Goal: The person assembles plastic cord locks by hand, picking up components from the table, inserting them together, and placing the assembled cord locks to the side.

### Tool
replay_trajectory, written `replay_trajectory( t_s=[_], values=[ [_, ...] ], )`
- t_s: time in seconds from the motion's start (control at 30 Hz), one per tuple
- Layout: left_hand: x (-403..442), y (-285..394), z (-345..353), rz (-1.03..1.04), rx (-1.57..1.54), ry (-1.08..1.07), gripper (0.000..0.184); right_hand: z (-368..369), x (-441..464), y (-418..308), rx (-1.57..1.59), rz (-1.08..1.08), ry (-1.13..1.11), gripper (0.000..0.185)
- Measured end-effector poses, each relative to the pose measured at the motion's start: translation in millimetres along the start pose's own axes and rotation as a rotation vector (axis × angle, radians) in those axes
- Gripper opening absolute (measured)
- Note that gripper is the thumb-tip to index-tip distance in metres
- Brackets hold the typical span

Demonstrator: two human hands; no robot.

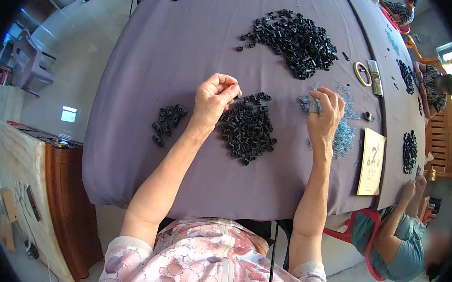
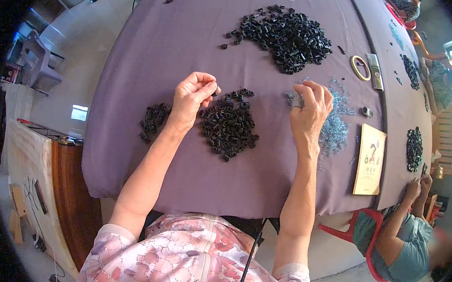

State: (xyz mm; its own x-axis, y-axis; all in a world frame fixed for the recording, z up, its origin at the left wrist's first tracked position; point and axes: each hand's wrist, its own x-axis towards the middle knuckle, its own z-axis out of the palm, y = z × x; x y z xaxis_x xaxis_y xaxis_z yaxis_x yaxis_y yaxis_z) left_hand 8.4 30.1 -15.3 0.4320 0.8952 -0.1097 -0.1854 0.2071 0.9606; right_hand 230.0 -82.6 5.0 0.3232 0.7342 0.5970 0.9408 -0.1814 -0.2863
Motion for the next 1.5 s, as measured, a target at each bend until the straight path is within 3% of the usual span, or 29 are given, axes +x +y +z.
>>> replay_trajectory(
  t_s=[0.27,0.4,0.6,0.8,1.2,1.5],
  values=[
    [1.4,-1.3,-0.1,-0.008,-0.013,-0.007,0.009,0.5,-7.1,-0.5,-0.147,-0.047,-0.145,0.025],
    [0.7,-0.5,0.1,0.007,0.005,-0.008,0.01,-1.1,-7.5,-3.7,-0.071,-0.042,-0.199,0.028],
    [0.9,-1.8,-0.1,0.006,-0.003,-0.007,0.01,-5.8,0.2,-10.1,-0.005,-0.061,-0.069,0.034],
    [1.0,-1.9,0.0,0.007,0.007,-0.002,0.009,-9.6,-3.2,-4.7,-0.106,-0.075,-0.195,0.036],
    [0.1,0.6,-5.4,-0.055,-0.114,-0.083,0.01,1.0,-5.9,-6.3,-0.059,-0.193,-0.176,0.037],
    [-1.1,2.7,-2.4,-0.075,-0.145,-0.055,0.009,4.6,-3.6,-9.5,-0.025,-0.166,-0.109,0.036]
  ],
)
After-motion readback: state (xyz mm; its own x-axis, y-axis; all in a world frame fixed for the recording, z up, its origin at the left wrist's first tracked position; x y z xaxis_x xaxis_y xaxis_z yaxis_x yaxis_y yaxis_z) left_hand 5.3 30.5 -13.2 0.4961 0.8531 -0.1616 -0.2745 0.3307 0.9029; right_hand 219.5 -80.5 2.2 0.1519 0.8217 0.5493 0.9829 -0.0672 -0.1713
